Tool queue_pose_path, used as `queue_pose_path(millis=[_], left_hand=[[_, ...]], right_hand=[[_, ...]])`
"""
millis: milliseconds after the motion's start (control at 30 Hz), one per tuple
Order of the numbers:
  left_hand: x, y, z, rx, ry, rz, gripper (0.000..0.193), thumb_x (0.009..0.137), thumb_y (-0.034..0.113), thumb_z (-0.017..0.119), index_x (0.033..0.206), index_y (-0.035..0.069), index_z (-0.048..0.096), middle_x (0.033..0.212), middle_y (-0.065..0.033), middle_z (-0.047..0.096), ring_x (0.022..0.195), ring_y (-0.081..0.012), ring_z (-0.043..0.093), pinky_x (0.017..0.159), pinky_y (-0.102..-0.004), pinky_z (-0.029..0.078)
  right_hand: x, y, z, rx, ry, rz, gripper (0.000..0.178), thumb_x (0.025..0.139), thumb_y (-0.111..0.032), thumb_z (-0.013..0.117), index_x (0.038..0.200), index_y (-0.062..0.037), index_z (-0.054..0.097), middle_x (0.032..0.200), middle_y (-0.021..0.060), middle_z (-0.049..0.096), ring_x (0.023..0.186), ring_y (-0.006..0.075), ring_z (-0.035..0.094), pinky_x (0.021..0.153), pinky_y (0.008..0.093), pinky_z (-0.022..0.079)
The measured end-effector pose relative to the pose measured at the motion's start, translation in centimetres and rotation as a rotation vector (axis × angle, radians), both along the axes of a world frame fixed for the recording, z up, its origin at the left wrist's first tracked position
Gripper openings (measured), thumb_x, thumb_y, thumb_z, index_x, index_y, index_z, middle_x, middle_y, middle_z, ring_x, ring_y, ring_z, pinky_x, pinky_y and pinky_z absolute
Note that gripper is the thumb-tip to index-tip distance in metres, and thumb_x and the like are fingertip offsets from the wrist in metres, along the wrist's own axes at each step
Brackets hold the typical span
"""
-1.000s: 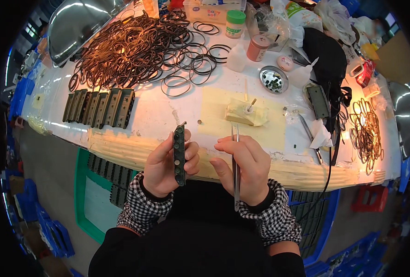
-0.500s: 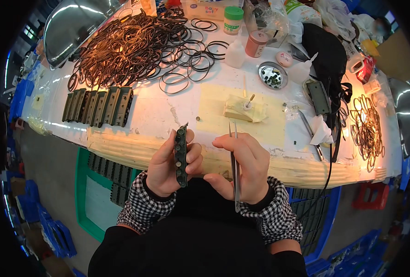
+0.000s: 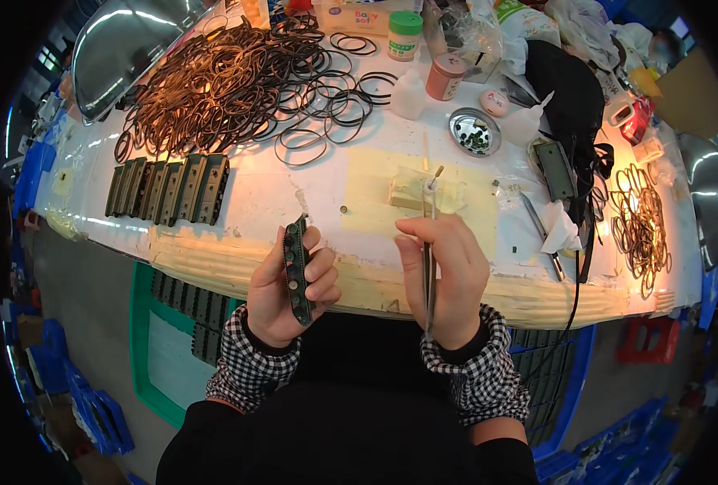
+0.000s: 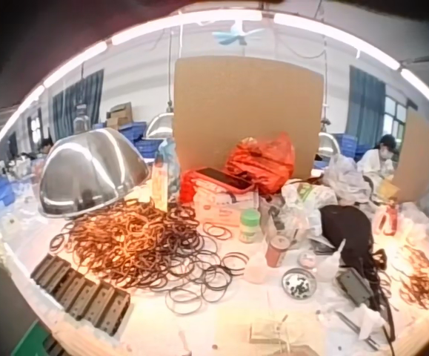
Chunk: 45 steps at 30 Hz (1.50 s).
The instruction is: Assembling small electronic components into a green housing using tweezers.
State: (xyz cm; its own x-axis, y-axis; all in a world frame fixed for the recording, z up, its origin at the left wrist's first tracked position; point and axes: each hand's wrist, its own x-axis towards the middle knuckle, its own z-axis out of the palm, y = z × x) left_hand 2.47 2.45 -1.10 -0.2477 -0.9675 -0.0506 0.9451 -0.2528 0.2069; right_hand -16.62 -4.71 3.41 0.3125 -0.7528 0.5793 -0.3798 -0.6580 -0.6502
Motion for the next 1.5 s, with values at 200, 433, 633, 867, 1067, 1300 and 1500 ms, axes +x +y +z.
queue_pose_path(millis=[200,433,633,867,1067,1300,1500], left_hand=[[-0.4,0.0,-0.3,-0.006,0.068,-0.035,0.031,0.105,0.043,0.036,0.104,0.013,0.044,0.08,-0.0034,0.05,0.068,-0.0145,0.049,0.066,-0.0281,0.039],[0.1,0.0,-0.3,-0.008,0.066,0.021,0.031,0.105,0.042,0.037,0.104,0.012,0.044,0.08,-0.0035,0.048,0.068,-0.0147,0.048,0.066,-0.0281,0.039],[2.9,0.8,0.5,0.004,0.017,0.258,0.032,0.105,0.042,0.039,0.104,0.01,0.046,0.082,-0.0034,0.047,0.067,-0.0141,0.047,0.067,-0.0284,0.039],[2.4,0.7,1.2,0.072,-0.076,0.283,0.034,0.105,0.044,0.037,0.1,0.011,0.046,0.081,-0.0029,0.048,0.069,-0.0144,0.049,0.066,-0.0287,0.039],[2.6,0.7,0.8,0.028,-0.024,0.25,0.034,0.106,0.041,0.035,0.1,0.012,0.051,0.083,-0.005,0.052,0.072,-0.0168,0.051,0.067,-0.0296,0.041],[2.5,0.8,1.1,0.067,-0.115,0.263,0.034,0.105,0.044,0.034,0.097,0.013,0.044,0.081,-0.0026,0.049,0.07,-0.0151,0.05,0.066,-0.0289,0.04],[2.3,0.8,1.4,0.078,-0.162,0.262,0.032,0.106,0.043,0.035,0.094,0.014,0.044,0.08,-0.0024,0.049,0.071,-0.0153,0.051,0.066,-0.0284,0.04]], right_hand=[[-0.9,-2.4,1.0,-0.093,0.023,-0.2,0.01,0.093,-0.002,0.058,0.098,0.0023,0.065,0.085,0.0123,0.065,0.074,0.0208,0.06,0.07,0.0287,0.047],[0.0,-1.6,0.7,0.022,-0.047,0.05,0.022,0.091,-0.013,0.066,0.107,0.0003,0.063,0.08,0.0107,0.063,0.072,0.0221,0.06,0.069,0.0305,0.048],[2.6,-0.6,-1.2,0.308,-0.051,0.145,0.029,0.084,-0.008,0.073,0.11,-0.0003,0.062,0.085,0.0133,0.068,0.073,0.0193,0.066,0.064,0.0301,0.052],[3.1,-1.8,-0.4,-0.155,0.383,0.226,0.024,0.079,-0.006,0.071,0.103,-0.0038,0.065,0.083,0.0097,0.062,0.072,0.0233,0.063,0.061,0.0322,0.051],[4.7,-2.4,-0.6,-0.386,0.542,0.287,0.021,0.074,-0.007,0.064,0.094,-0.0043,0.059,0.083,0.0075,0.059,0.078,0.0226,0.061,0.062,0.0322,0.051],[5.6,-2.6,-0.7,-0.3,0.686,0.333,0.015,0.074,-0.003,0.062,0.086,-0.0044,0.054,0.077,0.0081,0.053,0.075,0.0258,0.058,0.063,0.035,0.049],[5.8,-2.9,-0.9,-0.275,0.623,0.266,0.016,0.074,-0.003,0.06,0.088,-0.0054,0.053,0.076,0.0072,0.05,0.074,0.0232,0.056,0.062,0.0324,0.049]])
